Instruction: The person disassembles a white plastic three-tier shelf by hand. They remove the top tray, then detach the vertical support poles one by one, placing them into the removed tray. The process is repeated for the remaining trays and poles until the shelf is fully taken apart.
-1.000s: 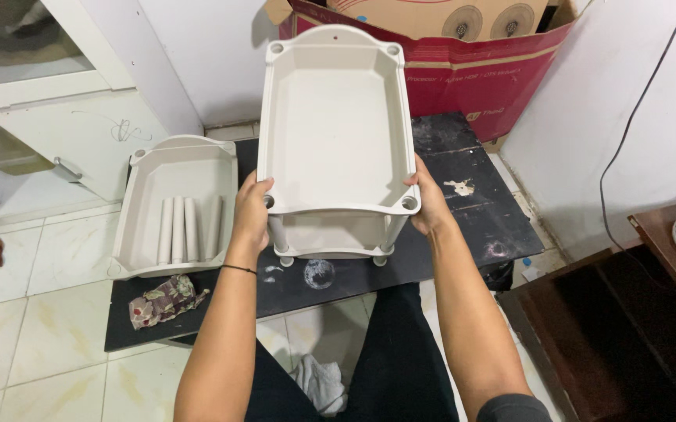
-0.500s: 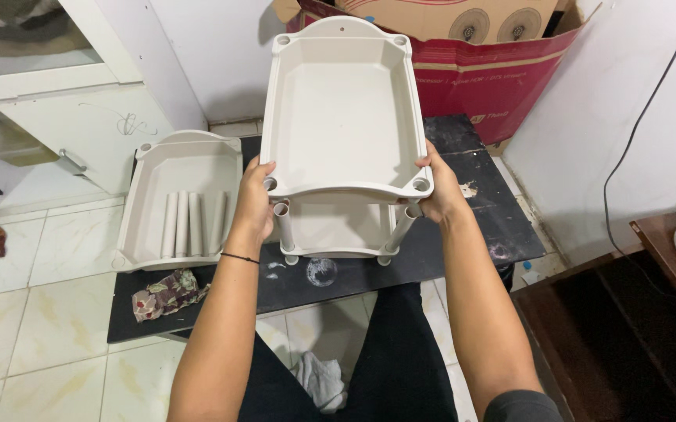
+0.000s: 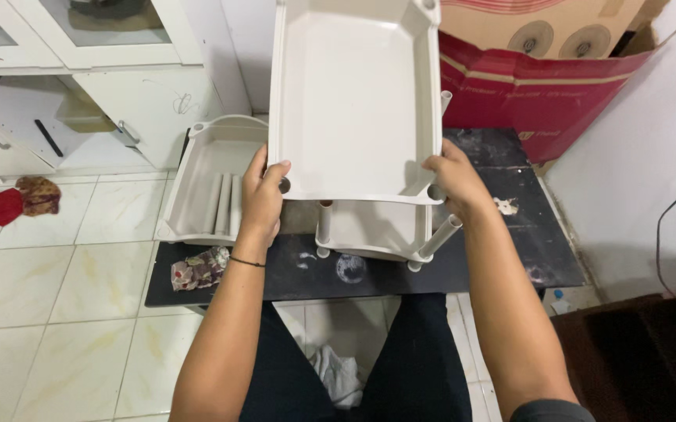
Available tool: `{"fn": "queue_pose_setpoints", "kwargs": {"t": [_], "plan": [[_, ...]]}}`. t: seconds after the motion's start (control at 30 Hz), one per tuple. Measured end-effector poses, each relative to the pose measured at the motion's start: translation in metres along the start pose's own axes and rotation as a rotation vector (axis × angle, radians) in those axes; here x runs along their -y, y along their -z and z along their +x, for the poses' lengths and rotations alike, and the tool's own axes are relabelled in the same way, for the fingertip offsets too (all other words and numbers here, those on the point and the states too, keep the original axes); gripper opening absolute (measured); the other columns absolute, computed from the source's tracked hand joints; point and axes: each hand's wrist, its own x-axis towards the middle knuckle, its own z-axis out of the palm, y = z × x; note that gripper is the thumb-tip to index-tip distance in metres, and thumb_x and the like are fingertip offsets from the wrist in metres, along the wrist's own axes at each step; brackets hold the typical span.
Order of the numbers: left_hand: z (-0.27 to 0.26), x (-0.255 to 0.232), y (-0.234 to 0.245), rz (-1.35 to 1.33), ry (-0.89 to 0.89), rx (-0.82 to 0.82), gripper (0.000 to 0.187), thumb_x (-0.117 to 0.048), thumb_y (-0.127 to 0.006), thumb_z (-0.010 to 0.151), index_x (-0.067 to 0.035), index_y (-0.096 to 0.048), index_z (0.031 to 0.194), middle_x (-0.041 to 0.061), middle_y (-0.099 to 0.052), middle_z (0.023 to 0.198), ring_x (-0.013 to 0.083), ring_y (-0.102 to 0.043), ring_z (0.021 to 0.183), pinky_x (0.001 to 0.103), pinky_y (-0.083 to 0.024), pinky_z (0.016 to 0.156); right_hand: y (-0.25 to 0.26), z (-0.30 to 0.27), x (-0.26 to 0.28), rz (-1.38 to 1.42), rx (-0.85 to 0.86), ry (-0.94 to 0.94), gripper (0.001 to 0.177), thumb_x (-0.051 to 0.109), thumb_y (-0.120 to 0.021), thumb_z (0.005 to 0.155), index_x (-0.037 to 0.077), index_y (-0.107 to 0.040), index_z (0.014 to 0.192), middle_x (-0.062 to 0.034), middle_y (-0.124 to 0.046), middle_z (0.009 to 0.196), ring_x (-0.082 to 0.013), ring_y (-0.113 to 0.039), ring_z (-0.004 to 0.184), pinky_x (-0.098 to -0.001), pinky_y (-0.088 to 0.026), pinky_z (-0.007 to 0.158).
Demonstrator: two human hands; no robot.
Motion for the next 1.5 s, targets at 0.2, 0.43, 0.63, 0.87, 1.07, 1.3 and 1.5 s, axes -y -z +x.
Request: {"fn": "queue_pose_setpoints", "kwargs": {"t": [0.2,0.43,0.63,0.87,1.07,1.3,1.5], "plan": [[-0.004,-0.016,0.017,-0.021,-0.032,-0.047,0.050,-0.008,-0.054,0.093,0.003,-0.054,0.142,0.014,-0.066,0.128,0.0221,-0.065,0.114,0.035,-0.054,0.093,-0.030,0.022,-0.006,-0.189,-0.003,0.180,0.054,0.006,-0.056,0.086,-0.002,-0.055,0.139,-0.0212,-0.068,0.122,-0.0280,-0.068,0.109,-0.0373,-0.053,0.095],[0.002,-0.028,0.065,-0.057,0.110,-0.188,0.049,-0.018,-0.054,0.094,0.002,-0.055,0.139,0.020,-0.067,0.119,0.0319,-0.075,0.096,0.045,-0.066,0.069,-0.083,0.036,0.001,-0.166,0.112,0.242,0.051,0.010,-0.060,0.089,-0.002,-0.058,0.138,-0.0196,-0.070,0.120,-0.0242,-0.068,0.106,-0.0345,-0.052,0.093],[0.020,-0.048,0.138,0.015,0.127,-0.343,0.052,-0.024,-0.055,0.097,0.000,-0.053,0.143,0.021,-0.066,0.126,0.0326,-0.076,0.098,0.047,-0.064,0.072,-0.161,0.031,0.014,-0.368,0.186,0.234,0.049,0.018,-0.063,0.088,-0.005,-0.060,0.132,-0.0221,-0.074,0.106,-0.0266,-0.071,0.089,-0.0344,-0.056,0.076],[0.023,-0.048,0.230,0.220,0.084,-0.421,0.046,-0.026,-0.058,0.099,0.000,-0.062,0.137,0.018,-0.068,0.125,0.0283,-0.074,0.099,0.046,-0.067,0.074,-0.251,0.043,-0.021,-0.650,0.202,0.389,0.104,0.030,-0.073,0.087,-0.020,-0.007,0.150,-0.0368,-0.064,0.121,-0.0418,-0.067,0.114,-0.0395,-0.052,0.097],[0.039,0.022,0.291,0.676,0.042,-0.544,0.039,-0.027,-0.068,0.098,0.002,-0.073,0.125,0.013,-0.074,0.103,0.0153,-0.063,0.086,0.031,-0.053,0.079,-0.291,0.059,-0.102,-0.599,0.194,0.183,0.101,0.028,-0.067,0.088,-0.013,-0.005,0.157,-0.0342,-0.060,0.133,-0.0404,-0.062,0.124,-0.0382,-0.049,0.105],[0.043,0.082,0.316,0.727,0.177,-0.540,0.045,-0.034,-0.071,0.095,-0.002,-0.070,0.127,0.011,-0.074,0.100,0.0165,-0.065,0.085,0.030,-0.051,0.079,-0.304,0.067,-0.165,-0.421,0.176,0.154,0.097,0.029,-0.068,0.090,-0.011,-0.010,0.156,-0.0317,-0.054,0.142,-0.0371,-0.057,0.132,-0.0362,-0.044,0.108],[0.037,0.096,0.326,0.773,0.109,-0.514,0.054,-0.019,-0.075,0.083,-0.003,-0.065,0.133,0.013,-0.073,0.107,0.0169,-0.068,0.090,0.031,-0.053,0.079,-0.315,0.071,-0.200,-0.460,0.206,0.278,0.102,0.035,-0.071,0.091,-0.016,-0.008,0.153,-0.0360,-0.046,0.146,-0.0425,-0.050,0.136,-0.0384,-0.040,0.111]]}}
